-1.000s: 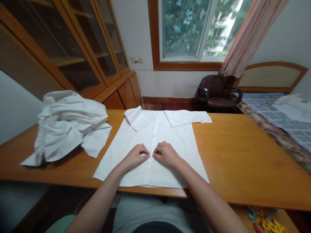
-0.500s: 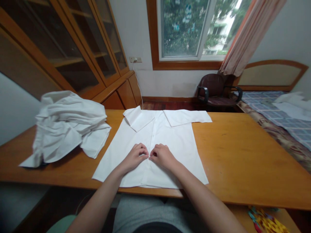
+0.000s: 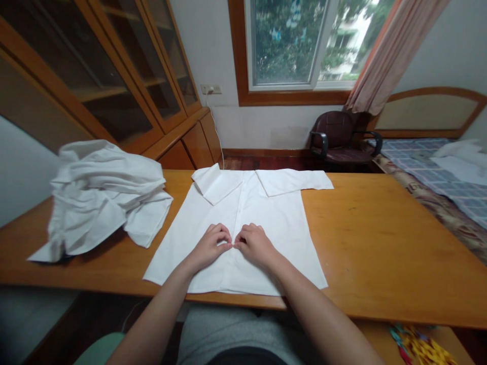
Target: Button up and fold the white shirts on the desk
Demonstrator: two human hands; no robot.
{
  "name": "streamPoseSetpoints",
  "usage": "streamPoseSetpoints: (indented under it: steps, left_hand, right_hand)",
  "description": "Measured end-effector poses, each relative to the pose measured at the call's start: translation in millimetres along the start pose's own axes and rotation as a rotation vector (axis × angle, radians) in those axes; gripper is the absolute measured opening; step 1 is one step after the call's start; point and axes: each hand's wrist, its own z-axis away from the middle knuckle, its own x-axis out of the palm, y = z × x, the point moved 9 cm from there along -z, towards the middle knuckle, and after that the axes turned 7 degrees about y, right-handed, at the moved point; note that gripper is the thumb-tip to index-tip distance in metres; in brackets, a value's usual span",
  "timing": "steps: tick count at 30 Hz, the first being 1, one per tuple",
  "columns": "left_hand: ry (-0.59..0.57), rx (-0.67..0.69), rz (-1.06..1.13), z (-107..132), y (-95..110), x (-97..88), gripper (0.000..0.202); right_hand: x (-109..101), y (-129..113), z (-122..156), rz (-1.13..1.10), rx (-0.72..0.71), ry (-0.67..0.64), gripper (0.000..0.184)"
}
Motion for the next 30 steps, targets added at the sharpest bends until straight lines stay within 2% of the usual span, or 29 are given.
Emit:
streamPoseSetpoints:
  steps: [20,30]
  left_hand:
    - [0.011,-0.007,0.015,-1.9,-4.6,-2.1,0.002]
    - [0.021,0.01,0.032,-1.2,-1.4,-3.1,0.003]
  right_hand:
    - [-2.8,3.7,-1.8,-0.053,0.07,0.021,0.007]
    - [-0.9,5.3,-1.5,-0.044,0.042,0.037,0.006]
